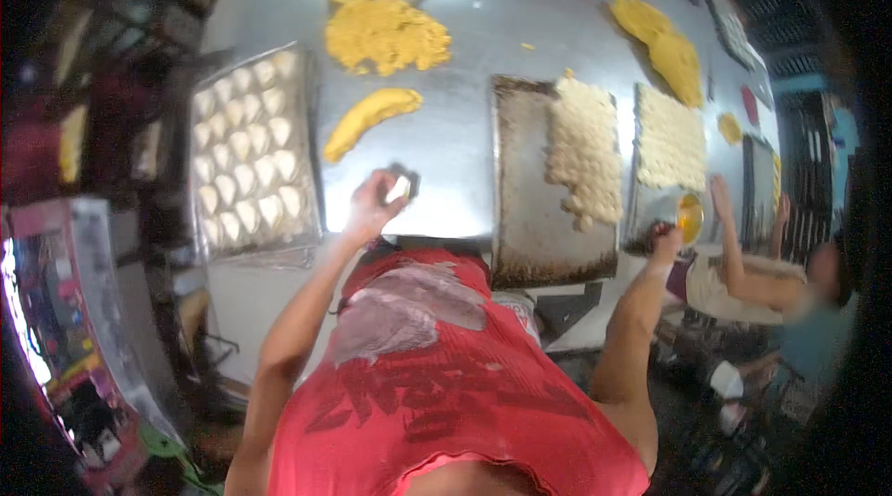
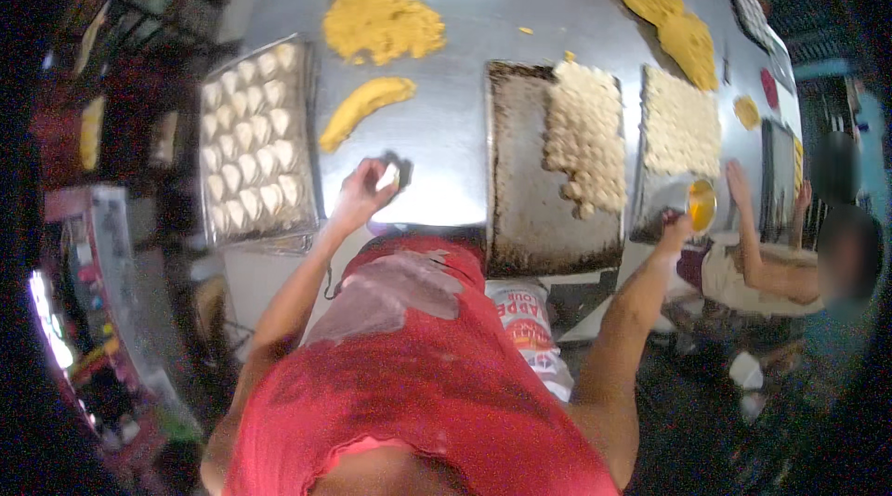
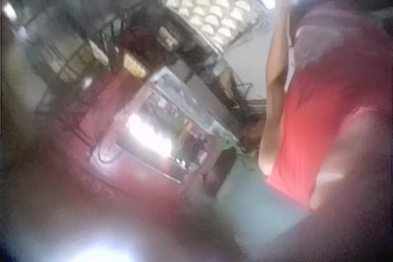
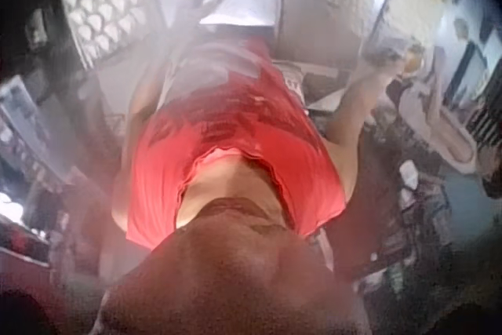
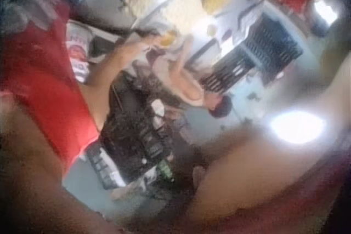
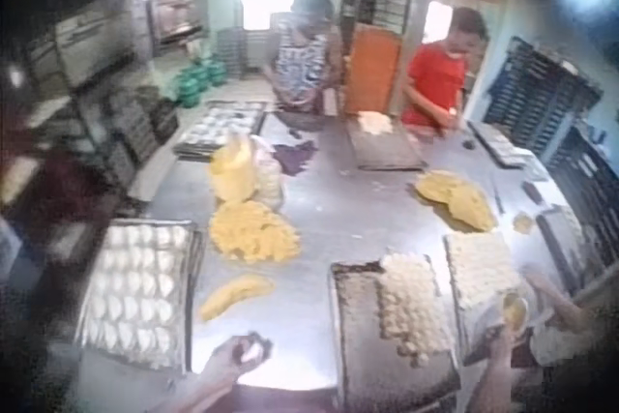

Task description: Brushing dough pieces with egg wash and manually shaping filled pastries on a bakery production table.

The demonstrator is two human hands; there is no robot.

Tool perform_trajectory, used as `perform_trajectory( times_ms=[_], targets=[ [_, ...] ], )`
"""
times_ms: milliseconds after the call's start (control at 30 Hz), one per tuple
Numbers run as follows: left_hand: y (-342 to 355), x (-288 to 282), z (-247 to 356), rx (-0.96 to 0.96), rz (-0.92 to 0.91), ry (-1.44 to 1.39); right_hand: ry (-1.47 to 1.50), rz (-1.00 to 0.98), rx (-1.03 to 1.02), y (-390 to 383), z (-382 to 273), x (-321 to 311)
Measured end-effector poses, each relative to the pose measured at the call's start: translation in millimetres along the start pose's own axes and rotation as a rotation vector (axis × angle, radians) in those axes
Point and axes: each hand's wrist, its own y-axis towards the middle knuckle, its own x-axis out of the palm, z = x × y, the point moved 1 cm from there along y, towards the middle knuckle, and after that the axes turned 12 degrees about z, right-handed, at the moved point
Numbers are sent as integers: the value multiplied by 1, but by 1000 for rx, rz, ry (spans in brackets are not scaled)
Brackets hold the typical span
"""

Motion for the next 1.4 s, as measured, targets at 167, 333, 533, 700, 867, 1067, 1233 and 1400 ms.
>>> perform_trajectory(
  times_ms=[167, 333, 533, 700, 867, 1067, 1233, 1400],
  targets=[
    [9, -39, 17, 95, 194, 196, -89, 172, -121, -23, 8, 43],
    [-20, -65, -9, 8, 358, 140, -241, -80, -186, -195, -12, 102],
    [-36, -78, -15, 54, 390, 36, -612, -710, -154, -410, -24, 186],
    [-47, -104, -34, 30, 516, -35, -666, -1001, -37, -475, 60, 251],
    [-98, -166, -27, -169, 835, -20, -906, -883, -637, -490, 83, 267],
    [-160, -197, -114, -276, 1186, -84, -1152, -874, -897, -539, 34, 306],
    [-164, -183, -140, -372, 1388, -35, -1133, -1140, -1010, -533, 94, 341],
    [-227, -150, -205, -513, 1388, 221, -939, -950, -983, -549, 27, 317]
  ],
)
